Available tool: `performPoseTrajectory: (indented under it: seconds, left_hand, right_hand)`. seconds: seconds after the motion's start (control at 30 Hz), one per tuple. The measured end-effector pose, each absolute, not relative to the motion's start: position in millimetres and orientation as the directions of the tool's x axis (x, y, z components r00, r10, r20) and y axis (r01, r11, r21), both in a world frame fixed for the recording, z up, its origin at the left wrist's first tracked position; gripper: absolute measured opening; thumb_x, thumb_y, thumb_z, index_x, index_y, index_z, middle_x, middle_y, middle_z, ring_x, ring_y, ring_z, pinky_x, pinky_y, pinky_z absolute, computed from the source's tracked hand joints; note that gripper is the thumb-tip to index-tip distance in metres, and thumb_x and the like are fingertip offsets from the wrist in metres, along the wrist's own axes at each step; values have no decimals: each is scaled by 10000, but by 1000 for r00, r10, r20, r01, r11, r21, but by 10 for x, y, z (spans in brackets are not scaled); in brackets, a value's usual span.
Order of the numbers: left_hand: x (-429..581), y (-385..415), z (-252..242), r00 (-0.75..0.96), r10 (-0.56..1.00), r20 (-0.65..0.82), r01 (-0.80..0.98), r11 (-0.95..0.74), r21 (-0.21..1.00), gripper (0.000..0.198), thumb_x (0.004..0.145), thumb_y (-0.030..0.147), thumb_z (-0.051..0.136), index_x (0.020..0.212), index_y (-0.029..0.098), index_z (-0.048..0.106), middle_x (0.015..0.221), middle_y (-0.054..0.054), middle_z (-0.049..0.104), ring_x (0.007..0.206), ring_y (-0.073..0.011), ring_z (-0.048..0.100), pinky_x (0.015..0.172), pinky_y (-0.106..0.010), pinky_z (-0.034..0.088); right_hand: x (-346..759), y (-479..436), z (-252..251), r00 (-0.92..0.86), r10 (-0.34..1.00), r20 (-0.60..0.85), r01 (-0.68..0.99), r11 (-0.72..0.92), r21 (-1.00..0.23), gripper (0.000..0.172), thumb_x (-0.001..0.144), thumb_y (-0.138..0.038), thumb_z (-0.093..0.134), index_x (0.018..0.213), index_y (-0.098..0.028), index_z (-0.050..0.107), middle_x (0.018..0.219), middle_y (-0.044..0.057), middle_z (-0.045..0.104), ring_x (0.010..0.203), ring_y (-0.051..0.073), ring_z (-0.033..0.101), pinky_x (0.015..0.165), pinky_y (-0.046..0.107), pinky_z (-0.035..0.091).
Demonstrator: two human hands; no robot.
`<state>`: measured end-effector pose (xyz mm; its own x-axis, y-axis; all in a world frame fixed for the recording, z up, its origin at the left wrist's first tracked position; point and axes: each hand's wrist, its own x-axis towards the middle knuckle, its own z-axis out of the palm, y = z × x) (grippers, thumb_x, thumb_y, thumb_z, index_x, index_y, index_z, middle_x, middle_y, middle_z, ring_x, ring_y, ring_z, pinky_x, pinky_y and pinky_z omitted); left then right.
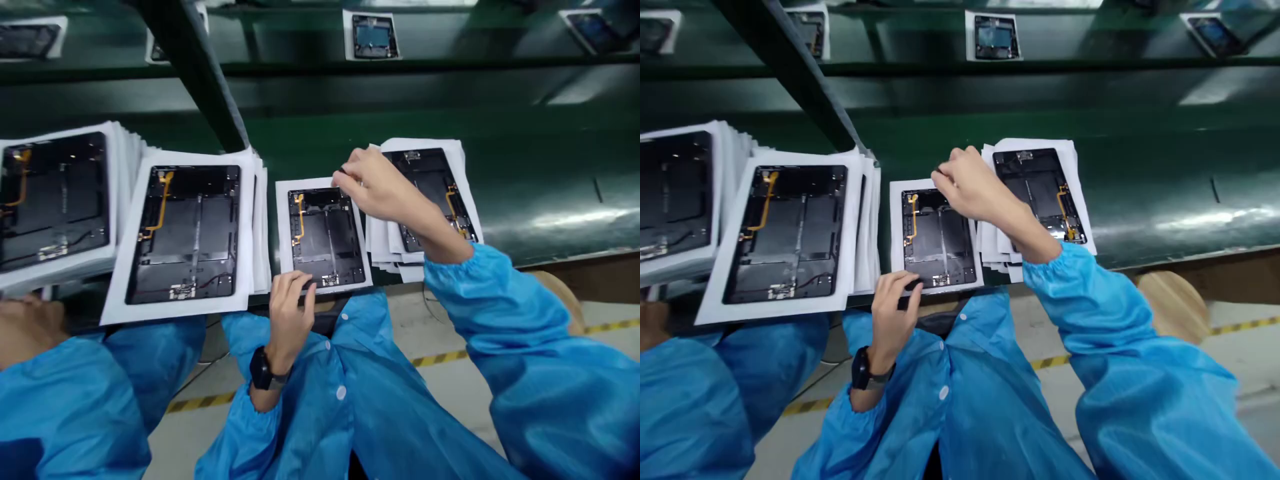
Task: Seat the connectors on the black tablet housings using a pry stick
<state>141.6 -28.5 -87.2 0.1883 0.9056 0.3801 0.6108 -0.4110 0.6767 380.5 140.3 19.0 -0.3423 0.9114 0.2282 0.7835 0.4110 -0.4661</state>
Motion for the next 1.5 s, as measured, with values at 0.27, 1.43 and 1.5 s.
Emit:
performPoseTrajectory:
  seconds: [0.27,1.43,1.5]
  left_hand:
    - [1887,-200,-959,447,854,266,619,-510,597,226,988,174,621,1206,199,676,1333,-152,647,1276,-321,552,1052,-538,513]
    - [1930,-118,-943,455,887,80,624,-382,681,220,1012,150,546,1029,234,748,1622,-91,493,1603,-300,295,1272,-635,326]
    - [1953,-131,-940,439,896,67,638,-363,679,227,1008,139,539,1013,231,746,1629,-86,484,1608,-301,277,1272,-638,327]
  right_hand:
    - [3927,-14,-152,-39,996,79,535,88,-841,341,1071,-405,547,863,-188,708,706,-9,676,622,125,631,598,258,453]
    - [3749,-766,-1259,241,849,470,622,236,-746,316,1022,-103,559,1266,-238,707,1076,106,773,963,228,722,851,401,607]
    - [3735,-772,-1277,250,838,484,620,245,-745,320,1014,-93,567,1266,-235,704,1079,106,773,963,226,718,850,402,605]
